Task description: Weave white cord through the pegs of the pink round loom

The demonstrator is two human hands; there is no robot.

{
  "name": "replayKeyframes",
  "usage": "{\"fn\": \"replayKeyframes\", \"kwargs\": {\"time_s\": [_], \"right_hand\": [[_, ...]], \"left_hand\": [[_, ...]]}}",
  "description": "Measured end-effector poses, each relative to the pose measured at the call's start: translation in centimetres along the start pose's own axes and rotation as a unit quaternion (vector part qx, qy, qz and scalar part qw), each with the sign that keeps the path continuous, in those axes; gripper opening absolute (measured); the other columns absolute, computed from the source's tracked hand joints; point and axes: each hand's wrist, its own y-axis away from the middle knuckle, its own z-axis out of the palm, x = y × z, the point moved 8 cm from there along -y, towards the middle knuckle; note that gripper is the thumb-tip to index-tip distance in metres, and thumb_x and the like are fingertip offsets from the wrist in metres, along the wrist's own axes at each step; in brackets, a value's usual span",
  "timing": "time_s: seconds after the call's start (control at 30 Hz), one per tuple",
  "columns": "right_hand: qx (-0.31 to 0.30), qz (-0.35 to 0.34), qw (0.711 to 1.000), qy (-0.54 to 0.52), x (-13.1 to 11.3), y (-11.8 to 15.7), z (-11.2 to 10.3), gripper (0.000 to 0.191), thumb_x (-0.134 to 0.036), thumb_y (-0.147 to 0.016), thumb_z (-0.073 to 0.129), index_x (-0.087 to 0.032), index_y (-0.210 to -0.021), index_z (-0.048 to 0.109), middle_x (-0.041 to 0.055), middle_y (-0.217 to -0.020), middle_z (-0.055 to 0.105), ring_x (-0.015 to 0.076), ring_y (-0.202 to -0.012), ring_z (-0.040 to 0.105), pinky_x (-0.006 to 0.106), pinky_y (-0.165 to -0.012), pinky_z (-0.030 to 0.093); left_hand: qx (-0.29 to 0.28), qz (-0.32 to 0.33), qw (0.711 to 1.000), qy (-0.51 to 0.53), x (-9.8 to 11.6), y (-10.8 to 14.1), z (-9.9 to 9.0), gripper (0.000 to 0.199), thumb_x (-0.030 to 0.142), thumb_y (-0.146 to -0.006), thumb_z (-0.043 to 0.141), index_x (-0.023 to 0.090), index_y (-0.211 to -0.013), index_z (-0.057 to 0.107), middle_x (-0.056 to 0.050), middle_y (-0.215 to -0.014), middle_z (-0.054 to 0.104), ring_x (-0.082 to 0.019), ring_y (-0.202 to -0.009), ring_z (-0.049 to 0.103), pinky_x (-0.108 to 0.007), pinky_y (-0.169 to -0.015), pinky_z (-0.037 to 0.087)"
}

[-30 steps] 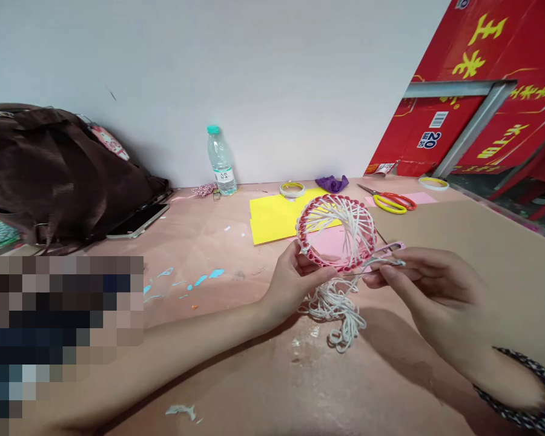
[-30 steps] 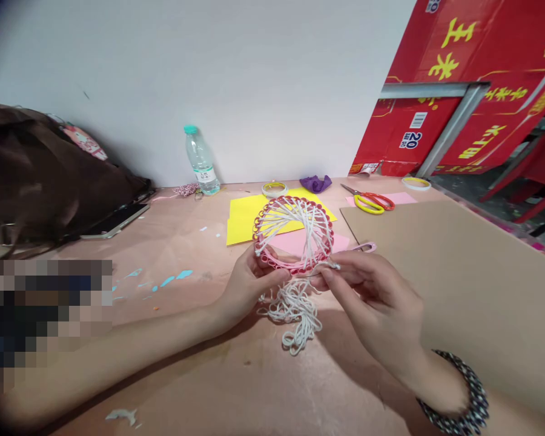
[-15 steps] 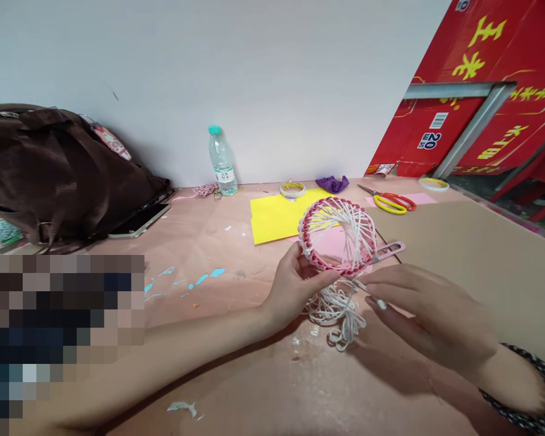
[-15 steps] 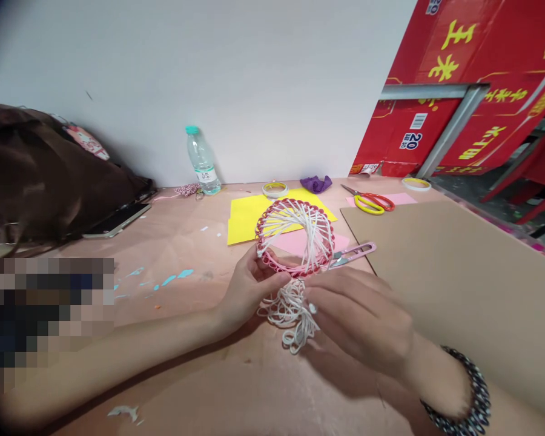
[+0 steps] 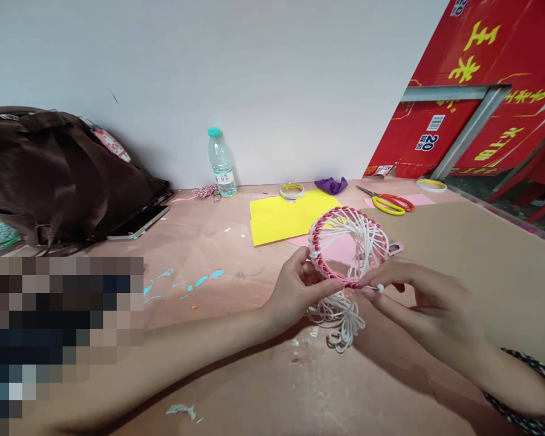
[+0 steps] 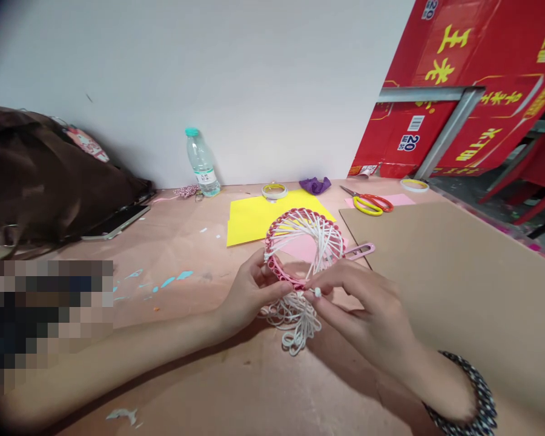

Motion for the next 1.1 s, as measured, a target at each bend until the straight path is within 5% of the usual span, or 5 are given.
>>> {"fn": "replayKeyframes", "kwargs": {"time_s": [0.13, 0.37, 0.67, 0.87, 1.1], "right_hand": [[0.018, -0.003, 1.000, 0.020, 0.1, 0.2, -0.2, 0.029, -0.015, -0.083, 0.063, -0.024, -0.110, 0.058, -0.0001, -0.087, 0.068, 0.0116, -0.072, 0.063, 0.023, -0.059, 0.050], [-0.033, -0.095, 0.994, 0.032, -1.4, 0.2, 0.6, 0.016, -0.010, -0.085, 0.058, -0.020, -0.095, 0.064, 0.0034, -0.081, 0.067, 0.0143, -0.075, 0.063, 0.027, -0.064, 0.052], [-0.095, -0.064, 0.992, -0.053, -2.1, -0.1, 1.1, 0.024, -0.017, -0.087, 0.054, -0.018, -0.109, 0.060, 0.0076, -0.095, 0.066, 0.0173, -0.088, 0.062, 0.031, -0.074, 0.053], [-0.055, -0.026, 0.995, -0.076, -1.2, 0.0, 0.6, 0.018, -0.014, -0.087, 0.057, -0.022, -0.102, 0.063, 0.0034, -0.088, 0.069, 0.0149, -0.081, 0.066, 0.027, -0.071, 0.056], [-0.079, -0.206, 0.974, 0.058, -4.2, 0.3, 0.6, 0.013, -0.015, -0.090, 0.055, -0.020, -0.097, 0.064, 0.0035, -0.086, 0.070, 0.0140, -0.082, 0.065, 0.025, -0.069, 0.056]], "left_hand": [[-0.005, 0.008, 1.000, -0.001, 0.1, -0.1, 0.0, 0.046, 0.022, -0.064, 0.078, 0.017, -0.102, 0.053, -0.005, -0.093, 0.069, -0.016, -0.083, 0.065, -0.029, -0.075, 0.051], [-0.003, 0.008, 1.000, -0.009, 0.1, 0.0, 0.1, 0.048, 0.025, -0.066, 0.077, 0.016, -0.107, 0.054, -0.009, -0.098, 0.069, -0.020, -0.091, 0.064, -0.033, -0.081, 0.050], [0.019, 0.026, 0.999, -0.014, 0.4, -0.1, -0.5, 0.054, 0.027, -0.065, 0.078, 0.016, -0.111, 0.051, -0.010, -0.105, 0.067, -0.023, -0.100, 0.061, -0.036, -0.087, 0.047], [0.019, 0.061, 0.997, -0.030, 1.0, 0.2, -0.4, 0.051, 0.027, -0.067, 0.077, 0.017, -0.110, 0.052, -0.009, -0.105, 0.066, -0.021, -0.101, 0.060, -0.035, -0.090, 0.045], [0.028, 0.056, 0.998, -0.029, 0.9, 0.2, -0.4, 0.045, 0.027, -0.066, 0.077, 0.016, -0.104, 0.054, -0.006, -0.092, 0.067, -0.019, -0.092, 0.061, -0.034, -0.088, 0.045]]}}
